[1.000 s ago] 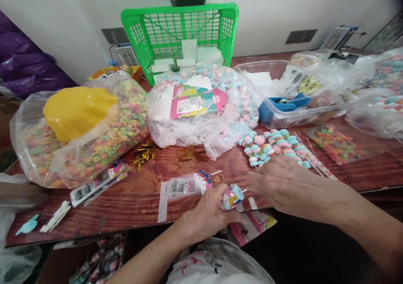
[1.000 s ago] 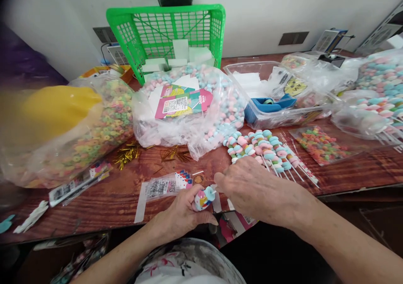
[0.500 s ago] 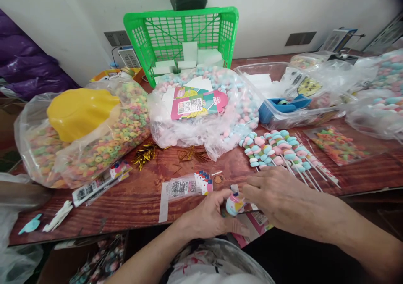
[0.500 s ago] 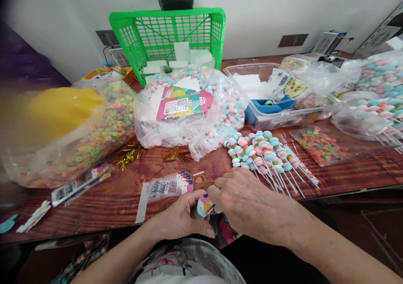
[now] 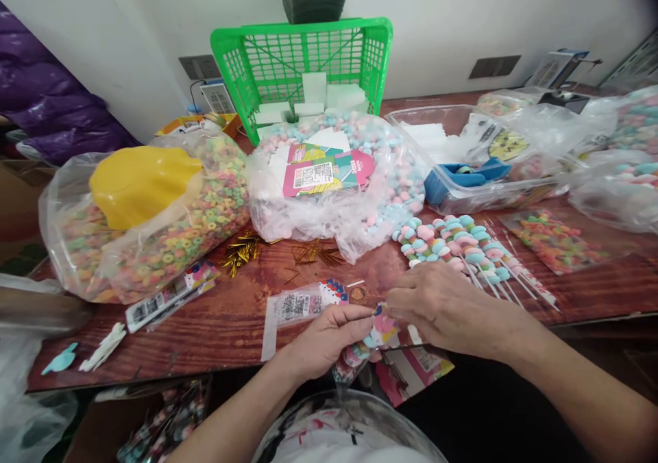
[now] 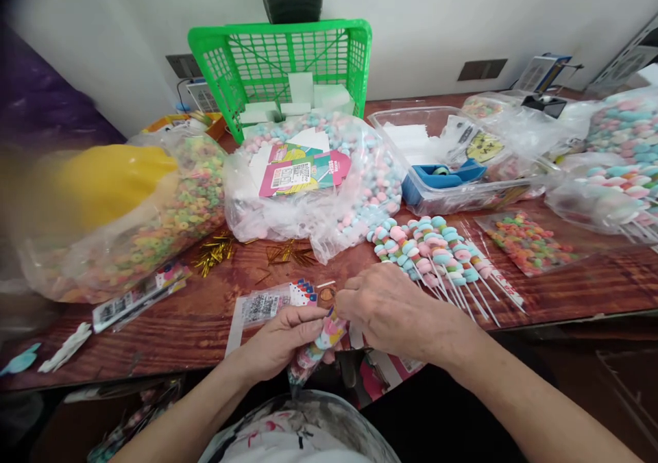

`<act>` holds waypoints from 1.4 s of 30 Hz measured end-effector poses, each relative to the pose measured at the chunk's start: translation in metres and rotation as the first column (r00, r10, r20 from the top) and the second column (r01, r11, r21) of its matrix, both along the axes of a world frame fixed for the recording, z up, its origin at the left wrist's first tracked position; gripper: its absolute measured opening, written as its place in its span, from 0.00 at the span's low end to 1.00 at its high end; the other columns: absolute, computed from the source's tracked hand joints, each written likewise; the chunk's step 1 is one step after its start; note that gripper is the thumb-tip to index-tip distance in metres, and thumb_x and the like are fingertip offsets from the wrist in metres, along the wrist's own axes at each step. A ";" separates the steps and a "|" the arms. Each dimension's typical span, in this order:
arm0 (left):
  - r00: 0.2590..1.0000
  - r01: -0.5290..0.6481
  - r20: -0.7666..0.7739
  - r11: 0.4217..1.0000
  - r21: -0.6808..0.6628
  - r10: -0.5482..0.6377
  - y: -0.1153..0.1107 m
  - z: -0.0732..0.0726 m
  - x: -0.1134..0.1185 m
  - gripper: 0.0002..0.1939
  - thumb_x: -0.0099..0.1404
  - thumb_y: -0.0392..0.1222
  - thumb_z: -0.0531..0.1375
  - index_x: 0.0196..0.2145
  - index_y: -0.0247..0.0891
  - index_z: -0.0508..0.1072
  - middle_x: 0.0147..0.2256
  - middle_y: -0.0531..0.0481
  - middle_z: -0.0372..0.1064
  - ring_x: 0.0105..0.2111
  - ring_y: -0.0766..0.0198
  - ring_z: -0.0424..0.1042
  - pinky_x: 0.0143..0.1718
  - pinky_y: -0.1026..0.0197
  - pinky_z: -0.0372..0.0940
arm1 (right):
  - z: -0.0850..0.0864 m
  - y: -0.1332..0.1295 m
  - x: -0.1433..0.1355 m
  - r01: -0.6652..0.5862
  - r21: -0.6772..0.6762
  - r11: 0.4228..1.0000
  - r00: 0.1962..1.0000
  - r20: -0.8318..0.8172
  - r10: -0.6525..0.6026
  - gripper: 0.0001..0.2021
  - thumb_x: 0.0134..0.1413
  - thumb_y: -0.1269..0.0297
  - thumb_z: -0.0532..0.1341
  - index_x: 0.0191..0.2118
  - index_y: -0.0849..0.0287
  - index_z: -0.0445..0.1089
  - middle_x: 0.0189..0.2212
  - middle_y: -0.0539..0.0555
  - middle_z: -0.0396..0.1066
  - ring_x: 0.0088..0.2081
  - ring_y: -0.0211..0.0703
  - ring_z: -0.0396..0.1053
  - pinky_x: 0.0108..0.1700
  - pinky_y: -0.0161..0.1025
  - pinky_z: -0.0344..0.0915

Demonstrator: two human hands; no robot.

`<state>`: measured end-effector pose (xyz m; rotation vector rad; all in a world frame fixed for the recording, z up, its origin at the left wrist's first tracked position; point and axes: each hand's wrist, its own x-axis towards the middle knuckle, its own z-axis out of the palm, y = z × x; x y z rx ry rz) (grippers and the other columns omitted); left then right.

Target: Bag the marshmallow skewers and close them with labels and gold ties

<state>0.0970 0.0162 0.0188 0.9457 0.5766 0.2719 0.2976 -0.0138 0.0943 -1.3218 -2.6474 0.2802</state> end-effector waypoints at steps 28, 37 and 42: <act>0.995 -0.094 0.000 0.958 0.272 0.098 -0.010 0.004 -0.002 0.23 0.60 0.60 0.61 0.28 0.32 0.73 0.25 0.54 0.58 0.27 0.69 0.55 0.32 0.66 0.55 | -0.076 -0.035 -0.076 0.634 -0.006 0.773 0.249 -0.945 -0.212 0.08 0.57 0.73 0.56 0.33 0.54 0.70 0.34 0.55 0.74 0.37 0.48 0.72 0.40 0.47 0.69; 0.998 -0.063 0.009 0.967 0.246 0.063 -0.006 0.016 0.000 0.20 0.63 0.57 0.59 0.36 0.35 0.73 0.32 0.51 0.68 0.33 0.68 0.65 0.40 0.66 0.60 | -0.069 -0.026 -0.055 0.602 -0.074 0.795 0.288 -0.909 -0.302 0.05 0.58 0.70 0.57 0.33 0.56 0.69 0.33 0.54 0.69 0.34 0.43 0.69 0.34 0.40 0.67; 1.000 0.004 0.014 0.999 -0.048 -0.003 -0.003 0.009 -0.009 0.21 0.58 0.58 0.62 0.30 0.34 0.69 0.23 0.51 0.68 0.20 0.68 0.67 0.22 0.67 0.60 | -0.052 -0.037 -0.019 0.294 0.527 0.798 0.925 -0.368 -0.097 0.20 0.60 0.73 0.54 0.55 0.49 0.67 0.52 0.57 0.70 0.56 0.52 0.62 0.55 0.55 0.58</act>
